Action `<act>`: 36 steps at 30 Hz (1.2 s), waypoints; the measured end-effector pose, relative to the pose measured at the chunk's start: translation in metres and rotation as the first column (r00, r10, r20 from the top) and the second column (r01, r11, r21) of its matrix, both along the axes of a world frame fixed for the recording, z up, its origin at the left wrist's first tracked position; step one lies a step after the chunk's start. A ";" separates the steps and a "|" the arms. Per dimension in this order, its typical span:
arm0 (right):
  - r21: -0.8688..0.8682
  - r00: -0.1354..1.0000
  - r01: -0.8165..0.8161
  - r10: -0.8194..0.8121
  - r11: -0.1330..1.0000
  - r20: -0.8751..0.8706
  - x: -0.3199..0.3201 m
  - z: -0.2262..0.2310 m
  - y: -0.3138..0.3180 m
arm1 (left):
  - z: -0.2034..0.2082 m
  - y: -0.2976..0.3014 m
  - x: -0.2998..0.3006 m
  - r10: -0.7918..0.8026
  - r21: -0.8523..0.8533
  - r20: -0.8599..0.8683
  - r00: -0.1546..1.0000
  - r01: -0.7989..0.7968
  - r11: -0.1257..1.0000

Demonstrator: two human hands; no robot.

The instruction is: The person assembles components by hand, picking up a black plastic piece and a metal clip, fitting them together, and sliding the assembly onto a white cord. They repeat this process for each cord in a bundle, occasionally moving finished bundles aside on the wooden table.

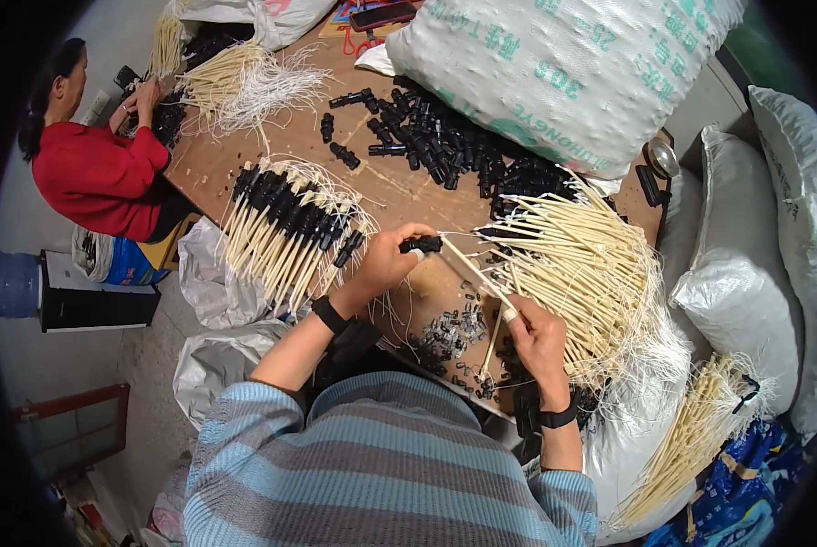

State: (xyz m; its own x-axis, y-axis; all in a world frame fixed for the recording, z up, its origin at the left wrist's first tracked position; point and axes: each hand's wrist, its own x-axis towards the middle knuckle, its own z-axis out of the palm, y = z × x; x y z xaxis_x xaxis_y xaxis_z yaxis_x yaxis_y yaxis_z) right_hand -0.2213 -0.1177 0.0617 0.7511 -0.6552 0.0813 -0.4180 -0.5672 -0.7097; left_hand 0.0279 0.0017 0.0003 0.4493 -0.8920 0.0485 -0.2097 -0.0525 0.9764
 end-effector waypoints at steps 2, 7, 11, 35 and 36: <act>-0.030 0.999 -0.037 0.038 0.999 0.016 0.001 -0.001 0.005 | 0.001 0.000 0.001 -0.022 0.005 0.003 1.000 0.022 1.000; -0.117 0.995 -0.080 0.087 0.990 0.057 0.003 0.005 0.011 | 0.018 0.001 -0.003 -0.166 0.099 -0.232 0.958 0.194 0.976; -0.167 0.998 -0.027 0.035 0.986 0.043 -0.007 0.001 0.010 | 0.005 0.003 0.004 -0.140 -0.056 -0.140 0.980 0.133 0.990; -0.022 0.977 -0.189 0.190 0.982 0.098 0.020 -0.018 0.041 | 0.000 0.010 -0.062 -0.133 0.175 -0.202 0.970 0.170 0.970; -0.021 0.985 -0.147 0.148 0.989 0.088 0.023 -0.027 0.046 | 0.000 0.007 -0.068 -0.108 0.129 -0.053 0.993 0.114 0.985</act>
State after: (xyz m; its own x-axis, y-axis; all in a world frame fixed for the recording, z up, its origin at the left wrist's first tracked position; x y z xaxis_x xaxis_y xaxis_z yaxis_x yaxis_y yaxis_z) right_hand -0.1984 -0.0713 0.0348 0.8289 -0.5359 0.1607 -0.2646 -0.6286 -0.7313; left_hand -0.0399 0.0089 0.0004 0.3461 -0.9338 -0.0911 -0.1766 -0.1603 0.9711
